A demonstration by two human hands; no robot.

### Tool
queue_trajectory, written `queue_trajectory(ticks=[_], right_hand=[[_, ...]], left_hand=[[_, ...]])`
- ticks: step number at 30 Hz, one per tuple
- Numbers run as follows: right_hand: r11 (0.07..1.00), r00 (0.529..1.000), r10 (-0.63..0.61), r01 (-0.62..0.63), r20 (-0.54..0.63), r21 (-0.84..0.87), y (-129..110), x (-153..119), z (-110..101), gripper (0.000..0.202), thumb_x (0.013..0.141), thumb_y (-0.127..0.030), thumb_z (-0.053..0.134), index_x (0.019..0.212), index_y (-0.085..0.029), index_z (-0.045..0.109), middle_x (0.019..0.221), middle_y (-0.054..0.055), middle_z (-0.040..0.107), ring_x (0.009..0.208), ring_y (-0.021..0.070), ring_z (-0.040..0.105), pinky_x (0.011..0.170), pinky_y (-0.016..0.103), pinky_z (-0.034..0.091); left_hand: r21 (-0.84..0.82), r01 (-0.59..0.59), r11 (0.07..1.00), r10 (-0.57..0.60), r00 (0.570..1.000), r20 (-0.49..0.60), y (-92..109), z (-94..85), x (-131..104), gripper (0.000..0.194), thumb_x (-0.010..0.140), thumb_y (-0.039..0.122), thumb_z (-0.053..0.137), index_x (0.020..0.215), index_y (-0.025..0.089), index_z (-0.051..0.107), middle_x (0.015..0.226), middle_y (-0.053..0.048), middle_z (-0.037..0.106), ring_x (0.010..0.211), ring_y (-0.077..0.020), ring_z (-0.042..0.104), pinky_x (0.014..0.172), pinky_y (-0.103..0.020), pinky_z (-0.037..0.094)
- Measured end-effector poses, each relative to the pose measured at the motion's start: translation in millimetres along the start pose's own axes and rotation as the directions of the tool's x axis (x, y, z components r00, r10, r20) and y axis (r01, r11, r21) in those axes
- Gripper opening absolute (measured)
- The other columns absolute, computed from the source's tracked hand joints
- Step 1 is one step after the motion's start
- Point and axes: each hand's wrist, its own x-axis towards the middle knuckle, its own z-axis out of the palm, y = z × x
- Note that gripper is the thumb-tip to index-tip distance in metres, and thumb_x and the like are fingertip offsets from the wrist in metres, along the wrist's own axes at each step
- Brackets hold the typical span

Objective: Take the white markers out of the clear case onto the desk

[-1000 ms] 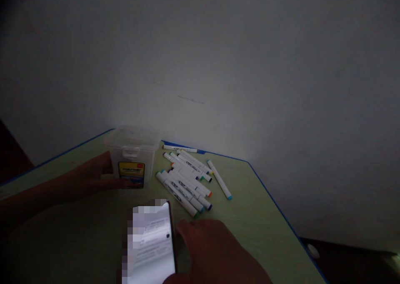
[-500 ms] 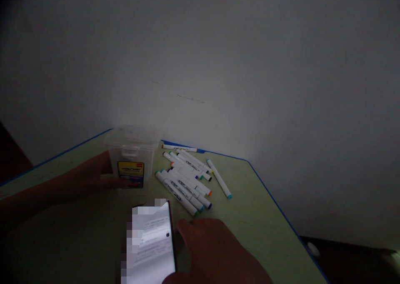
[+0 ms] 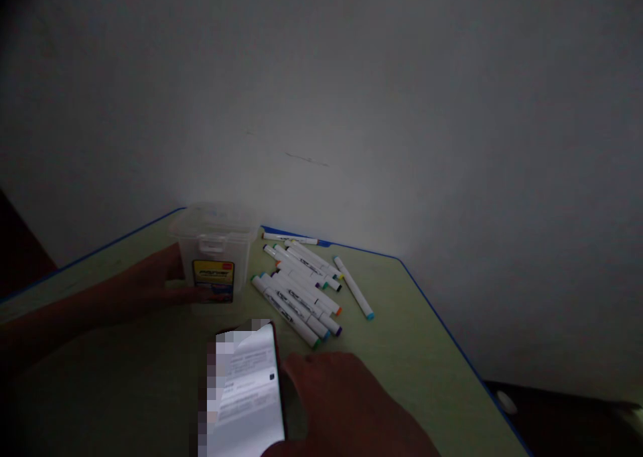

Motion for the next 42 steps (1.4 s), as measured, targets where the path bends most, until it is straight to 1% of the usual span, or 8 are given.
queue_trajectory(ticks=[6, 10, 14, 18, 21, 25, 31, 42], right_hand=[[0.996, 0.996, -0.086, 0.086, 0.015, 0.006, 0, 3, 1, 0.055, 0.065, -0.034, 0.077, 0.119, -0.029, 0.067, 0.118, 0.007, 0.070, 0.105, 0.0296, 0.063, 0.091, 0.041, 0.047], [0.989, 0.991, -0.135, 0.135, 0.001, -0.064, 0, 5, -1, 0.055, 0.066, -0.037, 0.078, 0.118, -0.025, 0.068, 0.112, 0.010, 0.072, 0.099, 0.0317, 0.065, 0.085, 0.043, 0.049], [0.990, 0.995, -0.098, 0.100, 0.026, -0.097, -1, 6, -2, 0.056, 0.066, -0.040, 0.078, 0.119, -0.023, 0.067, 0.105, 0.011, 0.073, 0.093, 0.0326, 0.065, 0.081, 0.046, 0.050], [0.990, 0.986, -0.139, 0.139, -0.095, -0.007, -2, 13, 7, 0.038, 0.082, -0.032, 0.062, 0.119, -0.022, 0.064, 0.118, 0.011, 0.067, 0.108, 0.0316, 0.060, 0.091, 0.049, 0.047], [0.975, 0.956, -0.206, 0.219, -0.209, 0.041, -3, 22, 17, 0.047, 0.091, -0.030, 0.051, 0.137, -0.020, 0.050, 0.142, 0.012, 0.052, 0.128, 0.0292, 0.048, 0.105, 0.048, 0.038], [0.960, 0.942, -0.257, 0.274, -0.215, 0.055, -3, 31, 24, 0.058, 0.096, -0.032, 0.044, 0.148, -0.011, 0.032, 0.155, 0.015, 0.033, 0.142, 0.0273, 0.030, 0.115, 0.047, 0.025], [0.893, 0.904, -0.336, 0.395, -0.264, 0.215, 7, 35, 21, 0.035, 0.098, -0.034, 0.041, 0.125, -0.017, 0.057, 0.127, 0.012, 0.064, 0.131, 0.0248, 0.046, 0.106, 0.041, 0.039], [0.914, 0.936, -0.280, 0.327, -0.213, 0.238, 11, 29, 19, 0.040, 0.097, -0.034, 0.041, 0.131, -0.020, 0.055, 0.132, 0.010, 0.061, 0.122, 0.0239, 0.054, 0.101, 0.040, 0.041]], left_hand=[[-0.008, 0.008, 1.000, -0.008, 1.000, 0.012, 1, -0.5, 0, 0.061, 0.068, 0.041, 0.076, 0.118, 0.020, 0.048, 0.118, -0.010, 0.069, 0.103, -0.0256, 0.069, 0.089, -0.042, 0.055], [0.028, 0.014, 1.000, -0.014, 1.000, 0.015, 5, -0.9, -2, 0.060, 0.070, 0.043, 0.074, 0.119, 0.020, 0.047, 0.118, -0.011, 0.069, 0.105, -0.0273, 0.068, 0.091, -0.045, 0.053], [0.027, 0.020, 0.999, -0.021, 1.000, 0.016, 7, -0.8, -3, 0.062, 0.068, 0.045, 0.075, 0.118, 0.021, 0.047, 0.120, -0.012, 0.068, 0.108, -0.0285, 0.066, 0.093, -0.046, 0.051], [0.022, 0.022, 1.000, -0.022, 0.999, 0.034, 6, -0.9, -2, 0.063, 0.069, 0.044, 0.074, 0.120, 0.021, 0.045, 0.124, -0.012, 0.065, 0.110, -0.0280, 0.065, 0.095, -0.046, 0.051], [0.020, 0.021, 1.000, -0.021, 0.999, 0.031, 5, -0.8, -2, 0.063, 0.070, 0.043, 0.075, 0.120, 0.020, 0.045, 0.123, -0.012, 0.066, 0.110, -0.0274, 0.065, 0.095, -0.046, 0.050], [0.013, 0.004, 1.000, -0.005, 1.000, 0.024, 6, -0.5, -3, 0.062, 0.070, 0.044, 0.074, 0.119, 0.020, 0.045, 0.122, -0.012, 0.067, 0.109, -0.0274, 0.066, 0.095, -0.046, 0.051], [0.008, 0.011, 1.000, -0.011, 0.999, 0.044, 6, -1.2, -3, 0.063, 0.070, 0.044, 0.075, 0.121, 0.020, 0.045, 0.126, -0.012, 0.065, 0.112, -0.0282, 0.065, 0.097, -0.046, 0.050], [0.000, 0.021, 1.000, -0.021, 0.999, 0.032, 7, -0.9, -2, 0.068, 0.069, 0.042, 0.076, 0.126, 0.023, 0.045, 0.129, -0.012, 0.064, 0.110, -0.0281, 0.066, 0.094, -0.045, 0.052]])
